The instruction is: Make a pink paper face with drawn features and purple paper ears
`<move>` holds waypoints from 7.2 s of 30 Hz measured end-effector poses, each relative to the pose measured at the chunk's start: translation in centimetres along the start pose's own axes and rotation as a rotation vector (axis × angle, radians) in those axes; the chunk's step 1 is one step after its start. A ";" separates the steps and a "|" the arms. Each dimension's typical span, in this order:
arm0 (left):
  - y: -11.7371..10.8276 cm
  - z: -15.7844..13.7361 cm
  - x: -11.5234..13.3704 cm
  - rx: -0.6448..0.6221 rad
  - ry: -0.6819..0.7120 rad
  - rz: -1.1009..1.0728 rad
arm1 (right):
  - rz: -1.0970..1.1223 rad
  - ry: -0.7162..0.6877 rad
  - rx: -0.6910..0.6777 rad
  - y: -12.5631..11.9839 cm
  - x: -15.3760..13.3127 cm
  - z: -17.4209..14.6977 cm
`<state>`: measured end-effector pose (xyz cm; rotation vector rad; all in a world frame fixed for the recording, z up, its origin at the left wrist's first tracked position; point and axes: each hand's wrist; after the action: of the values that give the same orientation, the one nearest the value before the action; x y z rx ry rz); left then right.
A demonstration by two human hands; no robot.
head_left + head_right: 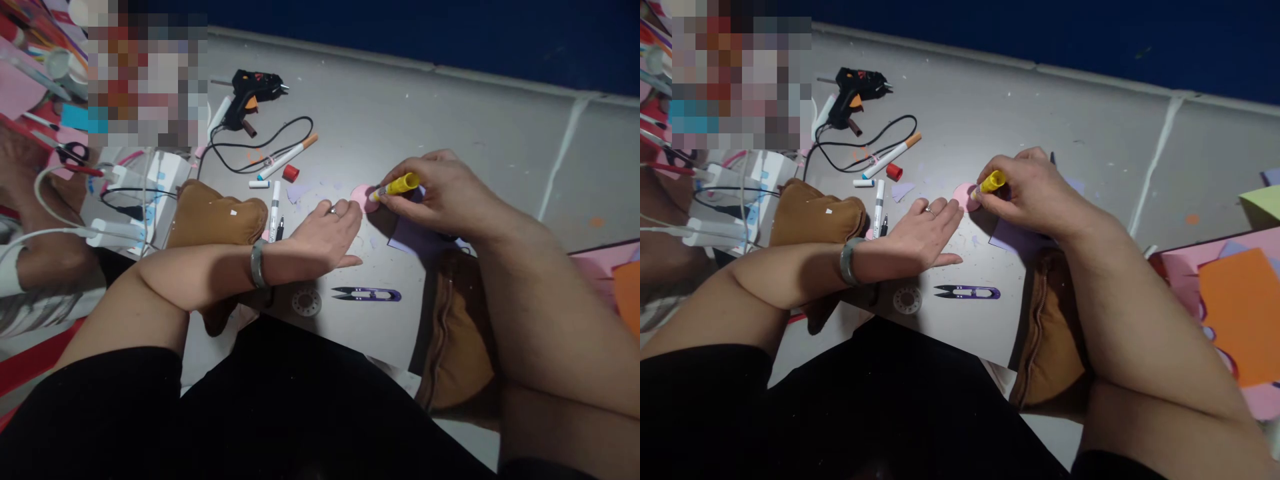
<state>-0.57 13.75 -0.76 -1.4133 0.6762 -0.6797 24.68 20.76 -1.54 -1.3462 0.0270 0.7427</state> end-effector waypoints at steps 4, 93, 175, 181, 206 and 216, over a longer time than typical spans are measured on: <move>0.1 -0.1 0.0 0.026 -0.001 -0.016 | -0.062 0.012 -0.032 0.5 -0.2 0.1; -1.6 0.5 -0.1 0.016 -0.024 -0.056 | 0.006 0.054 0.249 1.3 -1.2 1.0; -1.0 0.7 0.1 0.030 -0.020 -0.112 | -0.110 0.139 -0.056 6.4 -2.5 7.6; -0.6 0.6 0.0 0.038 -0.009 -0.116 | -0.100 0.184 -0.019 4.4 -4.8 6.6; -2.6 1.4 -3.4 0.212 -0.283 -0.474 | 0.692 0.659 0.264 1.9 -4.4 -0.4; -0.9 2.6 -5.2 0.452 -0.413 -1.012 | 0.875 0.713 0.192 0.8 -6.7 -0.1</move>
<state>-1.93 19.33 0.35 -1.3454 -0.5616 -1.1725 19.12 17.51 0.62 -1.3319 1.2852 0.8962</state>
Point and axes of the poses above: each hand's wrist, its own z-axis towards the middle knuckle, its own y-axis out of the palm, x = y × z, and after that the axes turned 15 degrees about x, right-handed
